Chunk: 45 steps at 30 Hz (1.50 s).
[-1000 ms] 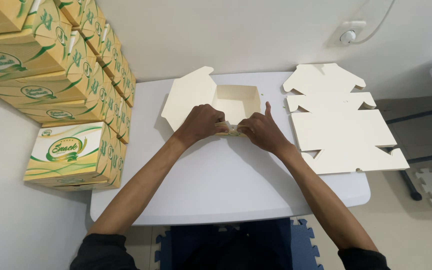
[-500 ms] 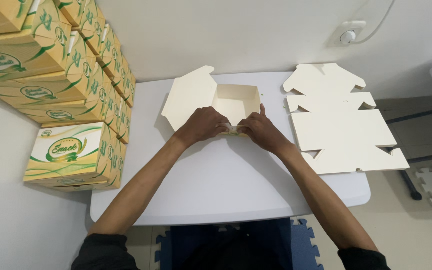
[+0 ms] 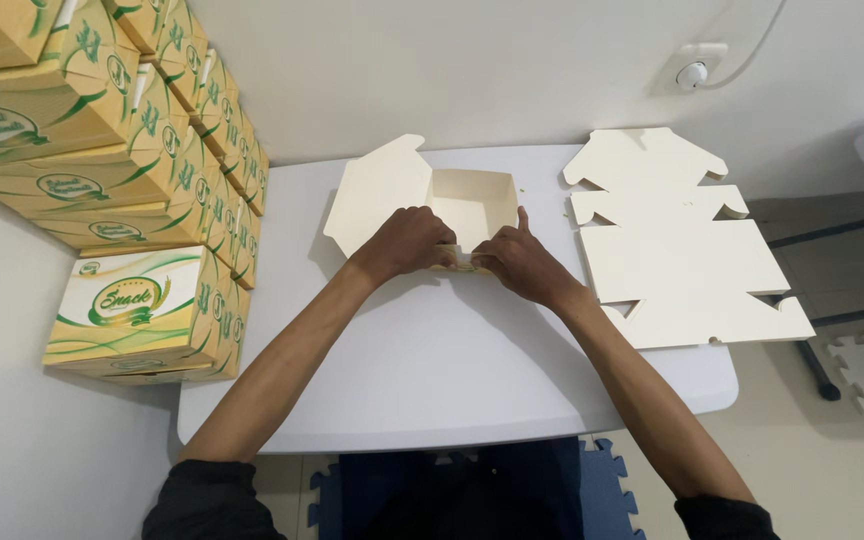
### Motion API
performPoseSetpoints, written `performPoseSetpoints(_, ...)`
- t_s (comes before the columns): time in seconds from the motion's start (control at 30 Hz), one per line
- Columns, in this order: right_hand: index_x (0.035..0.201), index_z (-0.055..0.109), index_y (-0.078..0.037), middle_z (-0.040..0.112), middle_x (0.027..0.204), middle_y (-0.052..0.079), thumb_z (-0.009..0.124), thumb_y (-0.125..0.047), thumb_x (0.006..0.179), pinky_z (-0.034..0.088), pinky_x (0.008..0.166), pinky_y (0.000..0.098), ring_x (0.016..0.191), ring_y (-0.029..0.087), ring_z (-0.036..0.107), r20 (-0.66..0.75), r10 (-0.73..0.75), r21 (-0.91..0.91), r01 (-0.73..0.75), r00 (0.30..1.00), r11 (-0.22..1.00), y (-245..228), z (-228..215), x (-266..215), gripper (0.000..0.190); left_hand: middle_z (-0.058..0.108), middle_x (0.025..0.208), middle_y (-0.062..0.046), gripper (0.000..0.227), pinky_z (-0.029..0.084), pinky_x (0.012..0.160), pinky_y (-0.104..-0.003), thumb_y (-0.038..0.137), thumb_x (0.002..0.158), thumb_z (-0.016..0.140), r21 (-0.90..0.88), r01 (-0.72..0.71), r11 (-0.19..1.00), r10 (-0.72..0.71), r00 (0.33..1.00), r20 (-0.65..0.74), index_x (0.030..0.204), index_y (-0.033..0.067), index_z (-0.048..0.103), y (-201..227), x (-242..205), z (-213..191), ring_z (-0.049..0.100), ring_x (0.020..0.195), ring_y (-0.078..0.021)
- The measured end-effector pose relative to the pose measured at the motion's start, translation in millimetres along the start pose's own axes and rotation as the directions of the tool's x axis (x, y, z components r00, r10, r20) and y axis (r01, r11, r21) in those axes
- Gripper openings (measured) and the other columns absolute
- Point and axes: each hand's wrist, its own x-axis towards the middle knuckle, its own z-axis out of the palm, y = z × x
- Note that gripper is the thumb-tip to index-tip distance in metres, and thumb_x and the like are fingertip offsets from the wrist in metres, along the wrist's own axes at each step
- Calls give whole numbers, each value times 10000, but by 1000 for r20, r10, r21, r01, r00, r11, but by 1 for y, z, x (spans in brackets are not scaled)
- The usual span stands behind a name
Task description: The person assembles a flat cardboard piece into a rectangular box by folding the sides and tucking the flaps. They then close the lid and place the finished box onto a stack of similar boxes. The person repeats the process with a second flat cardboard piece.
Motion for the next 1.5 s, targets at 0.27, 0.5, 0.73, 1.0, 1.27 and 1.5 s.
performPoseSetpoints(0.27,1149,792,-134,819,1000,105,660,-236,1072,72,1364,629,1213,241,733,1,6,23,-6,1000,1000,9,4,3,183,833,969,-129,278,246,1362,-450,319,1044,711,-74,-17,997,17,1000,0,1192,111,821,0,-13,-4,817,957,-268)
performPoseSetpoints(0.5,1188,791,-109,827,1012,118,663,-224,1069,57,1360,629,1228,251,724,31,-11,7,11,999,1000,7,-3,5,209,827,844,-124,290,340,1329,-433,374,957,807,-86,-26,996,20,997,-70,1038,100,858,10,-15,-13,821,932,-294)
performPoseSetpoints(0.73,1176,780,-144,826,1004,81,646,-240,1079,72,1356,649,1194,241,731,15,-2,-37,3,1000,999,10,5,4,191,826,822,-101,293,339,1327,-466,382,899,846,-114,-46,992,36,996,-87,1002,108,861,-3,-2,7,819,934,-306)
performPoseSetpoints(1.0,1332,759,-181,839,1102,36,693,-288,1066,48,1319,704,1167,202,725,-198,-174,-162,143,965,976,5,15,-9,295,818,801,-85,255,316,1326,-457,356,865,889,-67,-36,997,29,994,-101,982,131,862,-2,5,11,822,903,-258)
performPoseSetpoints(1.27,1266,779,-179,844,1027,43,710,-260,1049,70,1349,653,1089,175,773,-232,-109,-93,90,967,992,23,39,0,241,824,807,-79,221,334,1321,-471,334,870,884,-77,-20,997,12,996,-90,962,134,865,0,7,13,821,917,-275)
performPoseSetpoints(1.5,1153,804,-139,848,1002,47,737,-275,1026,17,1344,663,1074,165,788,-235,-66,-69,52,970,996,17,37,6,198,834,859,-82,211,333,1326,-472,302,898,855,-73,-16,997,9,996,-92,1058,166,864,4,0,14,817,973,-276)
